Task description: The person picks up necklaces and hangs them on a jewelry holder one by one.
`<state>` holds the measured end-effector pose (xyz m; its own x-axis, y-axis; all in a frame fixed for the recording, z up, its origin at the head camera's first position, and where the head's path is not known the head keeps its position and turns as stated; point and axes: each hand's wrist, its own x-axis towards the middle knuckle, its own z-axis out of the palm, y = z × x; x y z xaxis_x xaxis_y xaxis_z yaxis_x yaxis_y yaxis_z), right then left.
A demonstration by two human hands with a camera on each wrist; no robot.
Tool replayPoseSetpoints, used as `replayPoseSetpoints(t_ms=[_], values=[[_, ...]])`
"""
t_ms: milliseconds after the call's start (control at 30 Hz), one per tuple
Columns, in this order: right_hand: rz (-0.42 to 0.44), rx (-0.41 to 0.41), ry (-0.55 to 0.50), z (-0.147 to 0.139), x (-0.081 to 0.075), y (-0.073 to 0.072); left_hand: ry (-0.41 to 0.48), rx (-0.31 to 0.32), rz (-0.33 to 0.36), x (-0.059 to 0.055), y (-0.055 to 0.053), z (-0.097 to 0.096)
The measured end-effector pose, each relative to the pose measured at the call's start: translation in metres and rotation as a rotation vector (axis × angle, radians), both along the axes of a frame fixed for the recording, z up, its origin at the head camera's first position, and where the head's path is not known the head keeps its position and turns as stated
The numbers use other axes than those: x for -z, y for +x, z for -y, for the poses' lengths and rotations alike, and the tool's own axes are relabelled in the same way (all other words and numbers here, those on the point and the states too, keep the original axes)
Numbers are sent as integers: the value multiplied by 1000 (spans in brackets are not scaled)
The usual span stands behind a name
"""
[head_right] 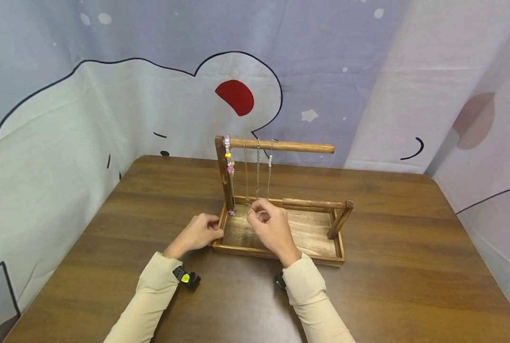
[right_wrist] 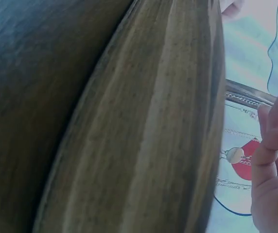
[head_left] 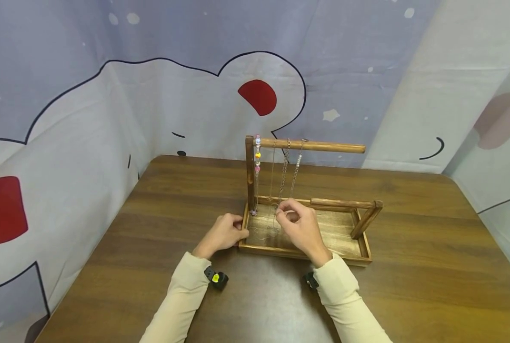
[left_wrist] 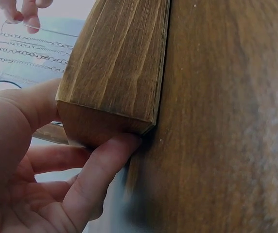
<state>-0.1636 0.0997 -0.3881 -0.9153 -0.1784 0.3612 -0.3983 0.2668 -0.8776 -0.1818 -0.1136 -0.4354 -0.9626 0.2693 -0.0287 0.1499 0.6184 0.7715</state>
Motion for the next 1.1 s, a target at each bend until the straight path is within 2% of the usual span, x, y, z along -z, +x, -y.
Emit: replayPoseSetpoints(t_ms=[167,267,467,600,933,1100], values=[[-15,-29,-79,3,-19,11,0,0,-4,0,0,0],[-36,-30,-111,4,-24,12,-4,9,-3,0,0,-1],[-130,-43,-98,3,-39,13,2,21,-5,1,0,0],[-129,-47,-116,2,-50,14,14,18,5,0,1,0],[-160,0,-231,-1,-74,6,48,11,36,-2,3,1],[-188,43,-251,-5,-84,0,57,12,40,-2,2,1]])
